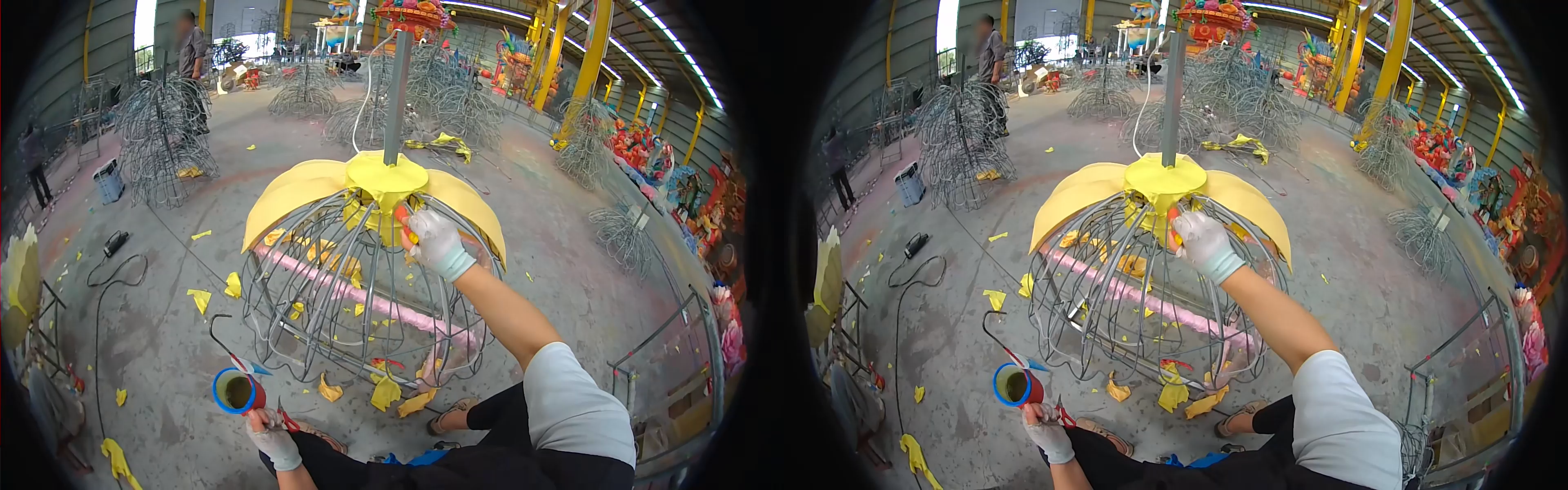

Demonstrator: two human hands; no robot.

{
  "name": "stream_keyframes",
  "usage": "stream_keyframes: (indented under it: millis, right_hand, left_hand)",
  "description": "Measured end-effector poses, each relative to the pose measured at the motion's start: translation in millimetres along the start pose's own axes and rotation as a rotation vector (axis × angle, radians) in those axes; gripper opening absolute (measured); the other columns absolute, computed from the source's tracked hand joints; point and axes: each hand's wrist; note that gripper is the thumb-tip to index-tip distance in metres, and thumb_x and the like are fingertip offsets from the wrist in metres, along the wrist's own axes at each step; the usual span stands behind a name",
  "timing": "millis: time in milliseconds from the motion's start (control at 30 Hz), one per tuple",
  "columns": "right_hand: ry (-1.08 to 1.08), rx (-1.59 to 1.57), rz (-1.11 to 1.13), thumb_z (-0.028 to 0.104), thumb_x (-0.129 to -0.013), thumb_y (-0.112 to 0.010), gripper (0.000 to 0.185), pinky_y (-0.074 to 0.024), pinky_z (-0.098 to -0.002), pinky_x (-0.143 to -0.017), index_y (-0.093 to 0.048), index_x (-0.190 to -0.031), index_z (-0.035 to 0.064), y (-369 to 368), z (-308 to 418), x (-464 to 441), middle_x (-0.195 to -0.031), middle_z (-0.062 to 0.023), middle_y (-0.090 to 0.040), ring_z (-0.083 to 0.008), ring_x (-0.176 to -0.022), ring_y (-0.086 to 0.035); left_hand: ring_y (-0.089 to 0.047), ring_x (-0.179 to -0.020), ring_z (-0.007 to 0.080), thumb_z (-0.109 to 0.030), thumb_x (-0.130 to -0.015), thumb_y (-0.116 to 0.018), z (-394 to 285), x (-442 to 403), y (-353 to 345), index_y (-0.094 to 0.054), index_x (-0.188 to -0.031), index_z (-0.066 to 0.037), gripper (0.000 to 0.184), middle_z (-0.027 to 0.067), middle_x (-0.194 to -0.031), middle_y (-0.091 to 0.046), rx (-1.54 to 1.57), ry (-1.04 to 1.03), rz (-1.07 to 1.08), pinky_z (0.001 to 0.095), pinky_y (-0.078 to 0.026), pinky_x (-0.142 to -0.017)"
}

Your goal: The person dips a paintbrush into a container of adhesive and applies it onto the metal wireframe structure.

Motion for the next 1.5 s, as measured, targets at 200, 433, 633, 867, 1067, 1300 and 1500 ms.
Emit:
stream_keyframes:
  millis: [200, 433, 633, 867, 1067, 1300, 1500]
  right_hand:
    - [-0.073, -0.063, 0.021, 0.012, -0.072, -0.069, 0.016, -0.0488, -0.0327, -0.060, -0.064, -0.086, 0.0051, -0.6, 0.4, 0.0, -0.077, -0.0085, -0.064, -0.0269, -0.063, -0.059]
    - [-0.276, -0.205, 0.082, 0.020, -0.077, -0.066, 0.015, -0.0488, -0.0336, -0.060, -0.063, -0.085, 0.0081, -1.2, -6.8, -13.5, -0.076, -0.0076, -0.063, -0.0270, -0.066, -0.060]
    - [-0.365, -0.173, 0.120, 0.020, -0.079, -0.065, 0.014, -0.0484, -0.0325, -0.059, -0.064, -0.083, 0.0063, 14.5, 0.4, -30.4, -0.073, -0.0091, -0.065, -0.0262, -0.063, -0.060]
    - [-0.582, -0.365, -0.060, 0.023, -0.081, -0.065, 0.019, -0.0466, -0.0312, -0.057, -0.063, -0.079, 0.0039, 15.9, -11.1, -23.6, -0.070, -0.0089, -0.066, -0.0244, -0.058, -0.058]
    - [-0.749, -0.434, -0.038, 0.025, -0.080, -0.067, 0.022, -0.0454, -0.0314, -0.054, -0.063, -0.077, 0.0036, 8.6, -12.6, -21.0, -0.069, -0.0079, -0.065, -0.0241, -0.056, -0.056]
    - [-0.353, -0.159, -0.009, 0.026, -0.078, -0.073, 0.023, -0.0395, -0.0285, -0.045, -0.060, -0.077, 0.0072, 3.1, 3.6, -19.0, -0.061, -0.0040, -0.060, -0.0184, -0.047, -0.051]
    - [-0.002, 0.183, 0.087, 0.032, -0.078, -0.074, 0.026, -0.0400, -0.0307, -0.046, -0.059, -0.075, 0.0107, -1.7, 6.3, -18.4, -0.060, -0.0027, -0.057, -0.0202, -0.047, -0.050]
  left_hand:
    - [-0.033, -0.056, 0.0095, -0.030, -0.100, -0.046, -2.5, 1.2, -2.3, -0.041, -0.065, -0.013, 0.039, -0.0014, -0.060, -0.035, 0.020, -0.009, 0.011, 0.0247, -0.028, -0.056]
    - [-0.033, -0.057, 0.0094, -0.030, -0.100, -0.046, -1.9, 1.7, -0.7, -0.041, -0.066, -0.013, 0.038, -0.0015, -0.061, -0.035, 0.021, -0.004, -0.016, 0.0244, -0.028, -0.056]
    - [-0.032, -0.057, 0.0095, -0.029, -0.100, -0.047, -3.2, 1.8, 0.1, -0.040, -0.066, -0.013, 0.038, -0.0015, -0.061, -0.035, 0.018, -0.006, -0.012, 0.0245, -0.028, -0.057]
    - [-0.033, -0.058, 0.0092, -0.030, -0.099, -0.045, -2.4, 3.6, 0.8, -0.041, -0.068, -0.014, 0.036, -0.0028, -0.062, -0.034, -0.020, -0.012, 0.002, 0.0236, -0.030, -0.057]
    - [-0.033, -0.059, 0.0093, -0.030, -0.099, -0.045, -4.8, 2.7, -3.2, -0.041, -0.068, -0.014, 0.035, -0.0028, -0.062, -0.034, -0.012, -0.017, 0.011, 0.0237, -0.030, -0.056]
    - [-0.032, -0.059, 0.0093, -0.029, -0.099, -0.046, -3.0, 3.2, -1.1, -0.041, -0.068, -0.014, 0.036, -0.0024, -0.062, -0.034, -0.020, -0.011, 0.004, 0.0240, -0.029, -0.056]
    - [-0.032, -0.057, 0.0103, -0.028, -0.098, -0.049, 0.2, 3.2, 3.3, -0.039, -0.067, -0.013, 0.036, -0.0004, -0.063, -0.037, -0.008, -0.024, -0.008, 0.0250, -0.028, -0.056]
Point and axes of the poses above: each hand's wrist, its own x-axis away from the middle knuckle, its own y-axis out of the back of the hand, z = x × y
